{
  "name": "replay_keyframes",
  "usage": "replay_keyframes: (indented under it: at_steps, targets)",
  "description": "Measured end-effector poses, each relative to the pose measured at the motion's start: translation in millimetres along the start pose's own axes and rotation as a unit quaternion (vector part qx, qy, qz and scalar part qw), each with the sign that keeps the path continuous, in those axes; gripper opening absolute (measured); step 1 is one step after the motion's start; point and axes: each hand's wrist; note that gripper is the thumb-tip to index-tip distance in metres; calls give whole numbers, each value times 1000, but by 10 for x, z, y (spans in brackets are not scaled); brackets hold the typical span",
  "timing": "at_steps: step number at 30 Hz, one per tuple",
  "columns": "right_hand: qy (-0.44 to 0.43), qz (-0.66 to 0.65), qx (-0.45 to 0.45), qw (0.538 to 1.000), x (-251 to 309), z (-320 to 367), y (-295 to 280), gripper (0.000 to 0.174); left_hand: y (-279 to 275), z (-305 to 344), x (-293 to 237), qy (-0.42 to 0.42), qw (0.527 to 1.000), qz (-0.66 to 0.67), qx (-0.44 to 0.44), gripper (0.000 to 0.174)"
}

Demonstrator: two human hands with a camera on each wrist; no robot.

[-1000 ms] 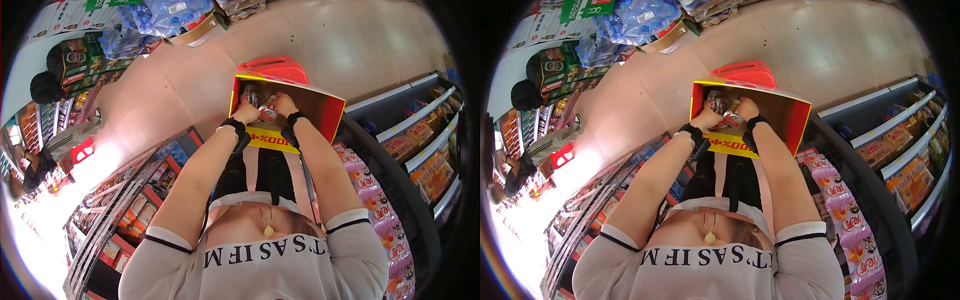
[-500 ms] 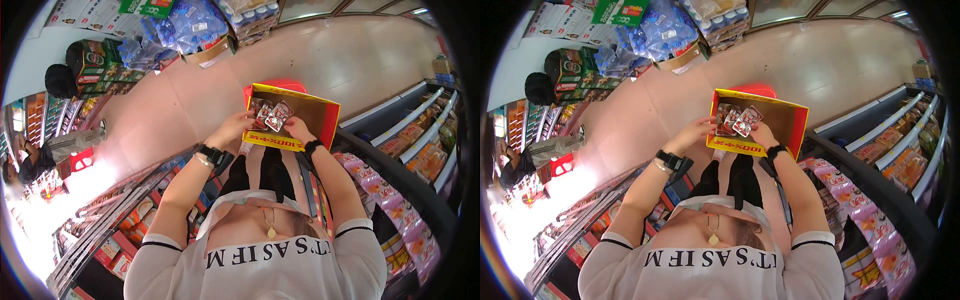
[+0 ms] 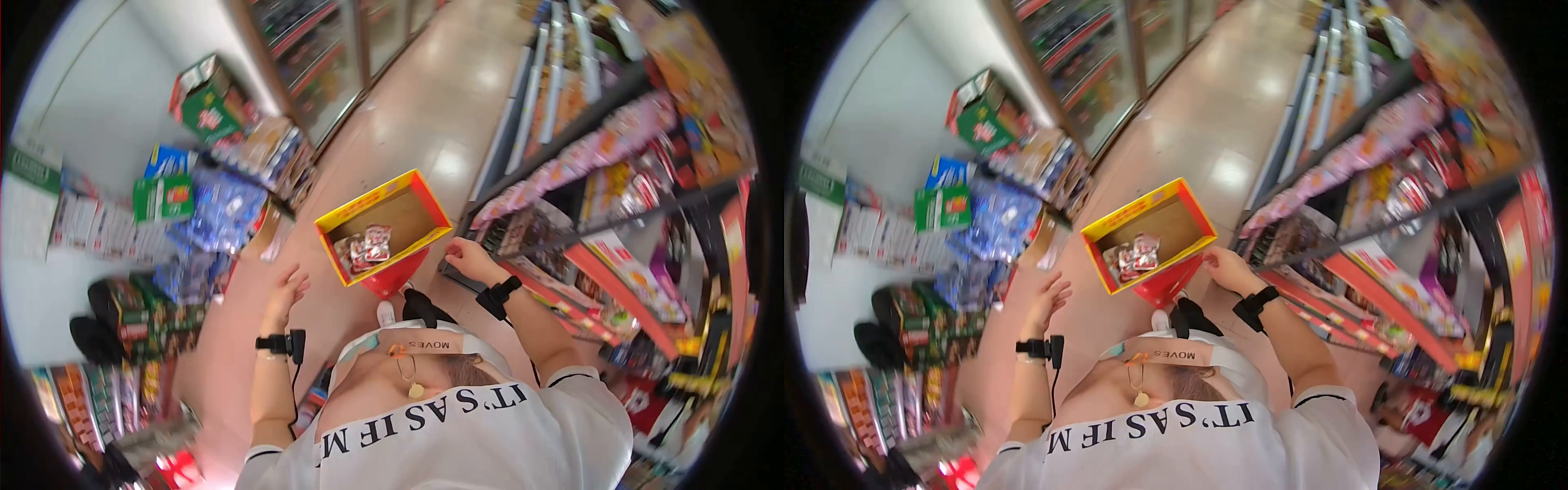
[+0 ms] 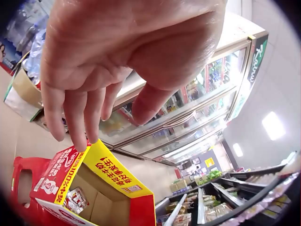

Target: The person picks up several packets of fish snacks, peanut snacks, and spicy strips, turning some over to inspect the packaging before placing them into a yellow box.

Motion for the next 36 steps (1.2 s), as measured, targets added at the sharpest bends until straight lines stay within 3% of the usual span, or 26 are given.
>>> replay_keyframes:
  at_steps: [3,5,7,12,14,18,21,25,27,29,35,36]
  targets:
    - [-5,27,-50,998,162,381,-267,20,144,4,-185,18,999,-30,9,46]
    - [-36,-35,-116,992,261,634,-386,18,276,13,-292,28,998,-47,22,45]
    - [-47,-27,-151,987,424,871,-518,18,484,-8,-376,45,994,-72,65,50]
    - [-84,-5,-238,968,981,1387,-914,15,1160,211,-718,73,972,-160,154,40]
    - [-140,72,-263,952,1234,1561,-1167,14,1383,280,-827,89,964,-177,178,40]
    - [-154,142,-304,930,1649,1938,-1721,14,1840,540,-1046,108,949,-186,232,42]
    - [-252,261,-345,865,1798,2111,-2224,16,2213,800,-1192,124,940,-188,257,39]
    - [-265,402,-301,823,1849,2166,-2923,22,2738,1059,-1297,187,903,-209,325,40]
    - [-153,362,-247,886,1908,2100,-3150,23,2995,1278,-1375,221,868,-229,381,41]
    - [-167,407,-224,870,1718,1922,-3366,23,3203,1478,-1406,223,862,-227,393,41]
    - [-81,425,-122,893,1497,1459,-3543,22,3491,1748,-1441,281,834,-197,432,43]
    - [-77,488,-109,862,1473,1407,-3544,23,3505,1763,-1441,283,833,-196,433,42]
Point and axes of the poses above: each hand's wrist, its own z-axis away from the middle knuckle, its own y-axis out of the palm, x = y × z, and after that the axes turned 11 degrees about -y, right-handed
